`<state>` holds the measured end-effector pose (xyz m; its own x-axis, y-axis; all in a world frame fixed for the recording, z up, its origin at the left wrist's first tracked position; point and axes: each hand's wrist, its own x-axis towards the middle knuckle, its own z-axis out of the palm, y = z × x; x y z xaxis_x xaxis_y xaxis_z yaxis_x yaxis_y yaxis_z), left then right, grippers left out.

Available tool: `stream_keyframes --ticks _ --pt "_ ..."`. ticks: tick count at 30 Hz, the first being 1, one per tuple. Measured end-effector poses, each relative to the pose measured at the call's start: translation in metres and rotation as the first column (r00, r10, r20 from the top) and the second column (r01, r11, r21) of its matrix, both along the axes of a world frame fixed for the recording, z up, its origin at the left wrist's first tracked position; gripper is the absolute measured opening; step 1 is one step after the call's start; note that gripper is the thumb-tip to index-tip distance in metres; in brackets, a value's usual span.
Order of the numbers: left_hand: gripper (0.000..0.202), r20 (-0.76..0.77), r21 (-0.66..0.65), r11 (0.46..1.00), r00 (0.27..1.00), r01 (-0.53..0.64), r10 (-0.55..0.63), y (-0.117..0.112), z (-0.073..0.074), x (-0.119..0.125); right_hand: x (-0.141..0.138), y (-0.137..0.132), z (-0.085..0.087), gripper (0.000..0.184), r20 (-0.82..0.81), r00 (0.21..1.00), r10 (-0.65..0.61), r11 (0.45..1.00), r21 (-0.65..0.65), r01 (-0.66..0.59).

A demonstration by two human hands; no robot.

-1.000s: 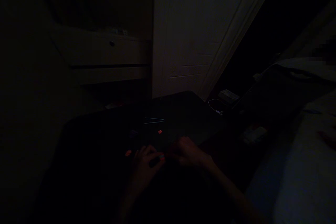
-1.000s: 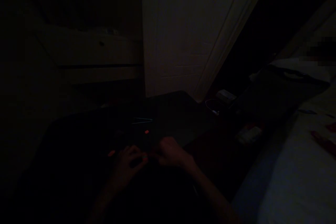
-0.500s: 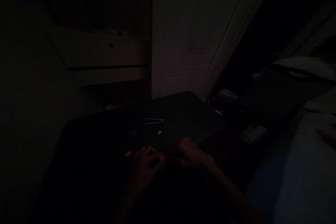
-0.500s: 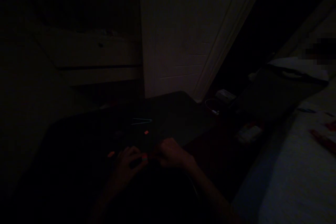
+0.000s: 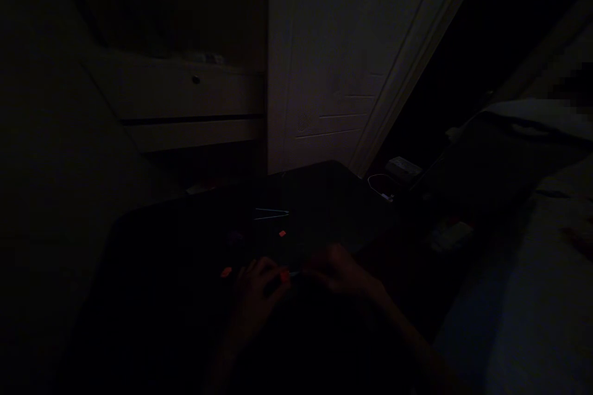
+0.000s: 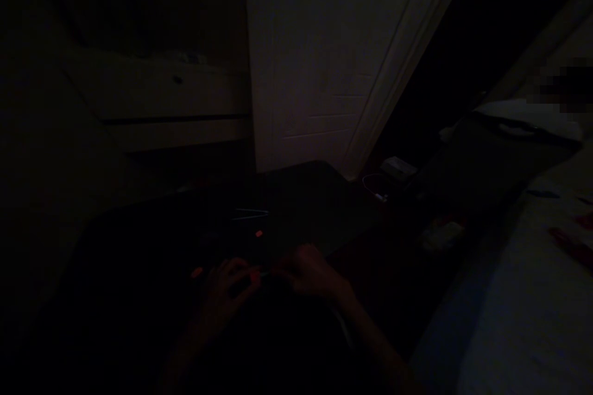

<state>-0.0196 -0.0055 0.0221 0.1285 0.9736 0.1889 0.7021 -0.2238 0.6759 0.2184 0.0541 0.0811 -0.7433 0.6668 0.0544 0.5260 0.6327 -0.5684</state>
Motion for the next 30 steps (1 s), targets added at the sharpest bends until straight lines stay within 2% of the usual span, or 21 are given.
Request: stream_keyframes --ticks 3,10,18,23,27,30 --pt "0.024 0.016 -0.004 1.0 1.0 -0.009 0.009 0.0 -0.001 0.0 -0.001 -0.003 -0.003 0.02 -0.028 1.0 -0.007 1.0 -0.018 0.006" --pt "0.008 0.086 0.043 0.999 0.996 -0.023 0.019 0.0 0.002 0.005 0.005 -0.008 -0.015 0.025 -0.048 0.998 -0.039 0.996 -0.087 0.034" --pt "0.015 0.076 0.102 0.993 0.996 -0.052 0.044 -0.001 -0.001 0.004 0.009 -0.017 -0.021 0.025 -0.049 0.992 -0.119 0.989 -0.093 0.114" --pt "0.021 0.057 0.05 0.999 0.998 -0.02 0.018 0.002 -0.003 0.003 0.007 -0.018 -0.028 0.028 -0.139 0.978 -0.154 0.983 -0.124 0.137" --pt "0.006 0.079 0.048 0.998 0.996 -0.034 0.03 0.001 -0.001 0.004 0.003 -0.016 -0.028 0.029 -0.123 0.982 -0.14 0.985 -0.116 0.126" --pt "0.005 0.09 0.06 0.997 0.995 -0.043 0.037 0.0 0.002 0.004 -0.001 -0.016 -0.024 0.027 -0.105 0.985 -0.14 0.984 -0.122 0.127"
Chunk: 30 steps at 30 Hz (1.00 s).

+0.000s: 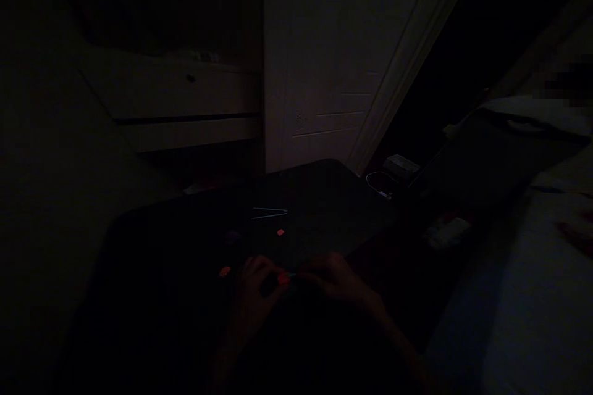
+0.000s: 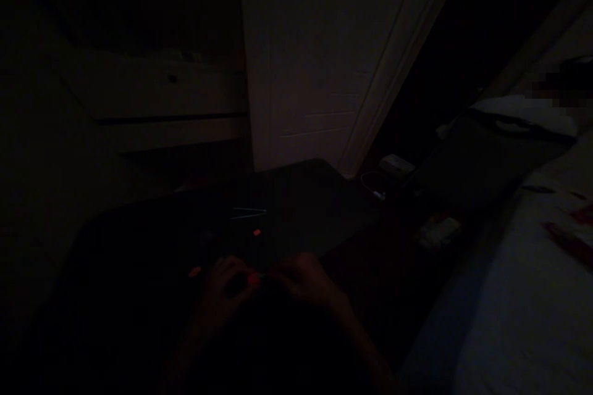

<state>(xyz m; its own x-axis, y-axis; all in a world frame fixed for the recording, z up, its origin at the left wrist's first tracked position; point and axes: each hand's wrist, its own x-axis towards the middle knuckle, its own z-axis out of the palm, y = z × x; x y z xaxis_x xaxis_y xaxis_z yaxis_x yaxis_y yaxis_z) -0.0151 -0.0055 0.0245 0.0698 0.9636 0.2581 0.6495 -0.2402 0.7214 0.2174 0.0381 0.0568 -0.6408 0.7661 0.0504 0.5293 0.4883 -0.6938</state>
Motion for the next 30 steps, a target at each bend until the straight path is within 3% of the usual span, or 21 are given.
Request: stream_keyframes --ticks 16,24,30 --pt "0.001 -0.008 -0.053 0.998 0.999 0.041 -0.042 0.0 0.009 0.0 -0.01 0.009 0.009 0.02 0.139 0.985 0.102 0.992 0.063 -0.112" --pt "0.005 0.013 -0.057 0.998 1.0 0.026 -0.025 0.001 0.008 0.001 0.001 0.015 0.001 0.023 0.092 0.992 0.09 0.996 0.005 -0.091" --pt "0.006 0.016 -0.053 0.998 1.0 0.017 -0.016 0.002 0.003 0.0 -0.006 0.019 0.002 0.02 0.106 0.989 0.106 0.994 -0.002 -0.107"
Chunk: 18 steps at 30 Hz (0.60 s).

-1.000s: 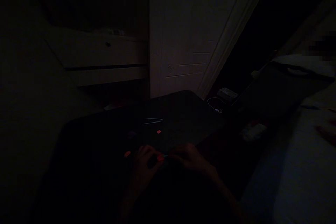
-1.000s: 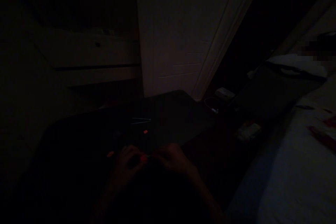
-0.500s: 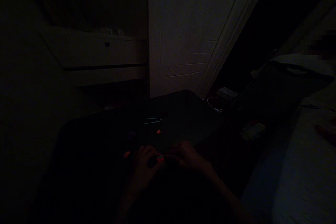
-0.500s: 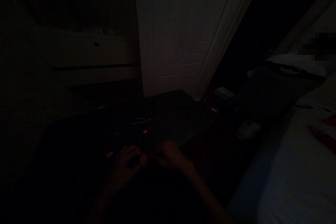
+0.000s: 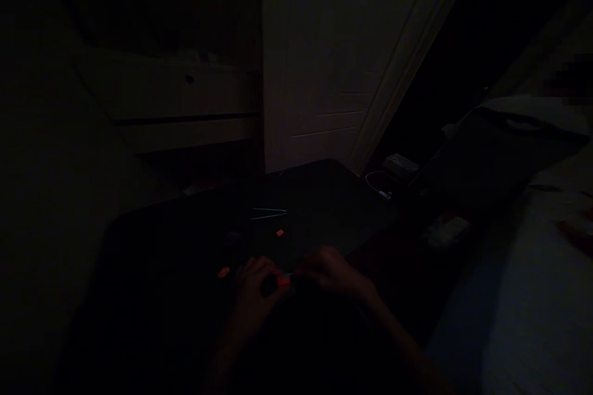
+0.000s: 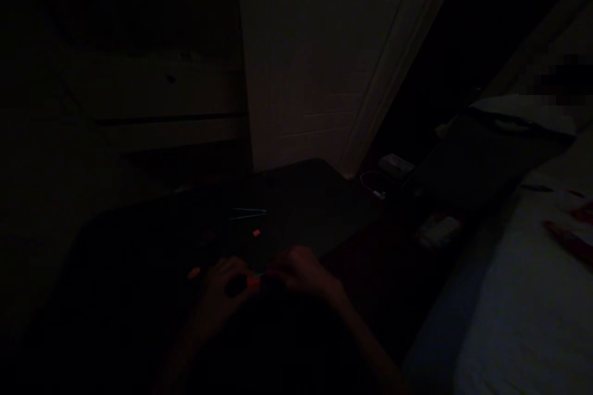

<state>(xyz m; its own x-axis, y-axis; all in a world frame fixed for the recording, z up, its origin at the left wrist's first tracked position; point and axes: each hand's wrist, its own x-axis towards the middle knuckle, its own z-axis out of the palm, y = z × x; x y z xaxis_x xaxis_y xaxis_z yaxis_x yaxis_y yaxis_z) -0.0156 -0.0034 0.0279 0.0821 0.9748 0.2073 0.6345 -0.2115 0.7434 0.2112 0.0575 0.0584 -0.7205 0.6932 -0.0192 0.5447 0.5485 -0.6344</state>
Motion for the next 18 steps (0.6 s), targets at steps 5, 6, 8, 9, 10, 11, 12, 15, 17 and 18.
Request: stream_keyframes --ticks 5,6,8,9,10,11,12,15,17,18 --pt "0.004 0.001 -0.007 1.0 1.0 0.02 -0.02 0.0 0.0 0.001 -0.007 0.002 0.006 0.02 0.011 1.0 0.028 0.999 0.026 -0.028" --pt "0.004 -0.003 -0.008 1.0 1.0 0.023 -0.023 0.0 0.0 0.001 -0.007 0.002 0.007 0.021 0.017 0.999 0.03 0.999 0.024 -0.03" --pt "0.003 -0.014 0.001 1.0 1.0 0.015 -0.015 0.0 0.001 0.001 -0.004 0.003 0.008 0.022 0.031 0.999 0.032 0.999 0.007 -0.032" --pt "0.002 -0.021 0.008 1.0 1.0 0.01 -0.01 -0.001 0.001 0.0 -0.002 0.003 0.008 0.022 0.03 0.999 0.031 1.0 0.001 -0.031" --pt "0.002 -0.028 0.013 1.0 1.0 0.009 -0.008 -0.001 0.001 0.0 0.0 0.003 0.007 0.022 0.025 0.999 0.033 0.999 -0.003 -0.033" --pt "0.002 -0.035 0.017 1.0 0.999 0.007 -0.007 -0.001 0.002 0.0 0.002 0.004 0.006 0.022 0.017 0.999 0.033 0.999 -0.007 -0.033" --pt "0.003 -0.04 0.019 1.0 0.999 0.004 -0.004 -0.001 0.002 0.0 0.004 0.004 0.005 0.022 0.01 1.0 0.029 1.0 -0.009 -0.029" --pt "0.003 -0.051 0.018 1.0 0.999 -0.007 0.008 -0.001 0.003 0.0 0.007 0.004 0.002 0.022 -0.004 1.0 0.012 1.0 -0.016 -0.012" --pt "0.004 -0.049 0.016 1.0 0.999 -0.012 0.012 -0.001 0.004 -0.001 0.008 0.005 0.001 0.022 -0.013 1.0 0.016 1.0 -0.004 -0.016" --pt "0.004 -0.045 0.013 1.0 0.999 -0.007 0.008 0.0 0.004 -0.001 0.008 0.005 0.001 0.022 -0.017 1.0 0.022 1.0 0.002 -0.022"
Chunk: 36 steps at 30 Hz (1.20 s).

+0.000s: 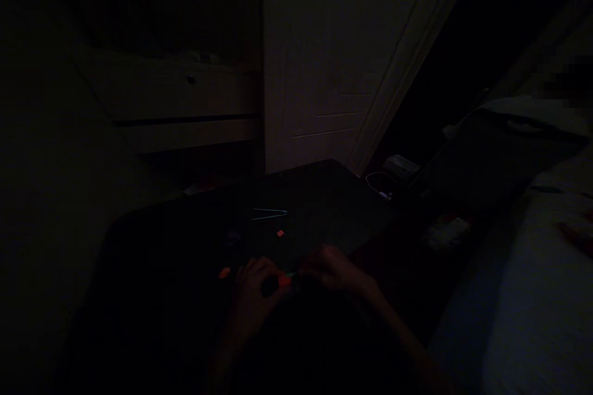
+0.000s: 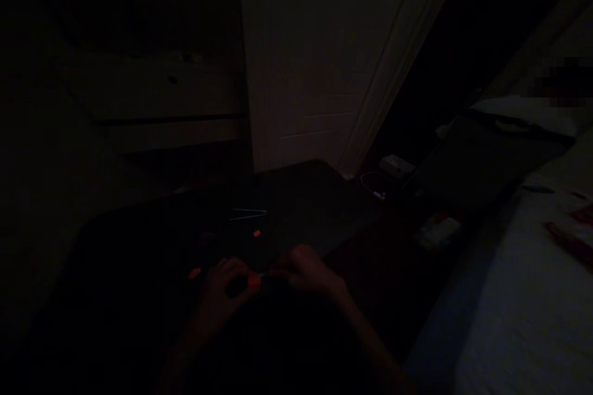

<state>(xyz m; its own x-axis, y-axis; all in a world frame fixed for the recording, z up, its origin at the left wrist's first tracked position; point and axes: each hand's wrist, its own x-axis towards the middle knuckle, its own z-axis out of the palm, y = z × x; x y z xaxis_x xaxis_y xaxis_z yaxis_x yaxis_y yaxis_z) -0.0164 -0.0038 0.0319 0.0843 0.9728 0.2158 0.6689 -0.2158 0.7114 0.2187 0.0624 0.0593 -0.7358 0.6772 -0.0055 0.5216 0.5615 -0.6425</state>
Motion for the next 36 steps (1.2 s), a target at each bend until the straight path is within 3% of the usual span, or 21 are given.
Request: stream_keyframes --ticks 17,27,36 --pt "0.005 0.03 -0.008 1.0 0.999 0.013 -0.013 0.001 -0.003 0.001 -0.017 -0.001 0.017 0.02 0.088 0.996 0.014 0.999 0.035 -0.017" --pt "0.008 0.011 -0.025 1.0 1.0 0.007 -0.006 -0.001 0.001 0.002 -0.002 -0.003 0.0 0.023 -0.005 1.0 -0.015 0.999 -0.041 0.015" --pt "0.018 -0.052 -0.063 0.998 0.998 0.021 -0.024 -0.002 0.002 0.003 0.001 -0.016 0.0 0.022 -0.053 0.998 -0.031 0.999 -0.029 0.03"
